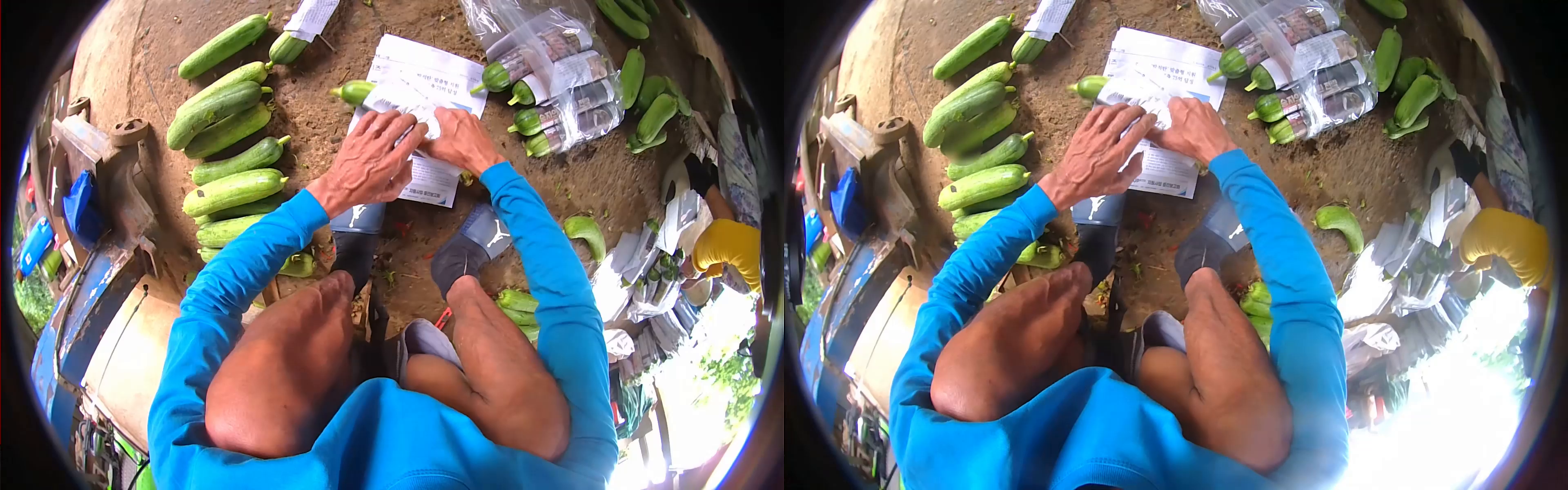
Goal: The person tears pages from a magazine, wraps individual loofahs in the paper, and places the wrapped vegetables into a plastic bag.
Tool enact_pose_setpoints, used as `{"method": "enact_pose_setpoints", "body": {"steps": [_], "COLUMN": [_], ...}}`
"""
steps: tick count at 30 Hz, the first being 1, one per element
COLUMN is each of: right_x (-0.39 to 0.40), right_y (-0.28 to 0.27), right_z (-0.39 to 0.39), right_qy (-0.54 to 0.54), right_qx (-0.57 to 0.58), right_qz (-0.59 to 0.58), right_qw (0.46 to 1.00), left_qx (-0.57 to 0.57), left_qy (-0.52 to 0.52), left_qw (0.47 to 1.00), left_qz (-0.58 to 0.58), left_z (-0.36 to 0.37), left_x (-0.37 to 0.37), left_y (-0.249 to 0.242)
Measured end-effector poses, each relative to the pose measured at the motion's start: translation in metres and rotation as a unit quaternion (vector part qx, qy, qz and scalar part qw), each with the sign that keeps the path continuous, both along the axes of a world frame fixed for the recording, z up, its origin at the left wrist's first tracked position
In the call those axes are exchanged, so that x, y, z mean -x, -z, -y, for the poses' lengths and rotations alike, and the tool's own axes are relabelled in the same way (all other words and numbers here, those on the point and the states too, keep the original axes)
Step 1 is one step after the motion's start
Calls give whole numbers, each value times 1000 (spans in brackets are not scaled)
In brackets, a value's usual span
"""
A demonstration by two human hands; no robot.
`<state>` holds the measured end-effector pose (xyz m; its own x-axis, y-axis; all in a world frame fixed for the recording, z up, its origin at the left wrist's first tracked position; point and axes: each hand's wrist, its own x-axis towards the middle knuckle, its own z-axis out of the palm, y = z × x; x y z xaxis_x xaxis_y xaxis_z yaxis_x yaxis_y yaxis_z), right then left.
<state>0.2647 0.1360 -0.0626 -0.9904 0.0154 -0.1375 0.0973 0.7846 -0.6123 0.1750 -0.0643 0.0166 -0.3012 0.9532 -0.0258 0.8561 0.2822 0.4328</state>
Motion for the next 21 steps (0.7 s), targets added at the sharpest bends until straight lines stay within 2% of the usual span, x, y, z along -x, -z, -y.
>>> {"method": "enact_pose_setpoints", "body": {"steps": [1,3,4,5,7,8,10,11,12,14,15,16,17,18,19,20,21], "right_x": [0,-5,-11,-20,-37,-49,-68,-74,-72,-73,-69,-69,-58,-45,-34,-34,-35], "right_y": [3,12,-4,-24,-29,-39,-28,-18,-18,-22,-27,-50,-47,-67,-89,-96,-102], "right_z": [-5,-8,6,10,21,21,32,34,27,5,-2,6,-2,-4,-2,1,4], "right_qy": [5,19,10,189,207,146,145,143,143,92,65,153,167,154,142,142,183], "right_qx": [102,301,438,633,774,716,710,706,705,798,834,686,553,550,546,545,617], "right_qz": [95,281,204,388,348,237,212,182,179,251,283,187,179,136,93,89,125], "right_qw": [990,911,875,642,487,640,655,670,672,540,468,687,797,809,820,822,755], "left_qx": [6,25,14,2,-17,-4,6,4,7,32,31,32,33,30,46,31,17], "left_qy": [9,-2,16,33,48,79,119,120,94,7,9,-60,-127,-187,-175,-151,-124], "left_qw": [1000,1000,1000,999,998,995,984,985,966,884,886,799,688,580,513,423,327], "left_qz": [0,13,21,30,25,56,130,127,239,466,463,598,714,792,839,893,937], "left_z": [1,3,2,1,-5,-6,-11,-13,-16,-16,-14,-10,-6,3,10,5,0], "left_x": [-3,-6,-3,0,6,12,22,25,29,33,32,30,30,25,24,24,21], "left_y": [-1,-3,-7,-10,-15,-16,-24,-27,-28,-37,-41,-43,-44,-24,-5,-11,-17]}}
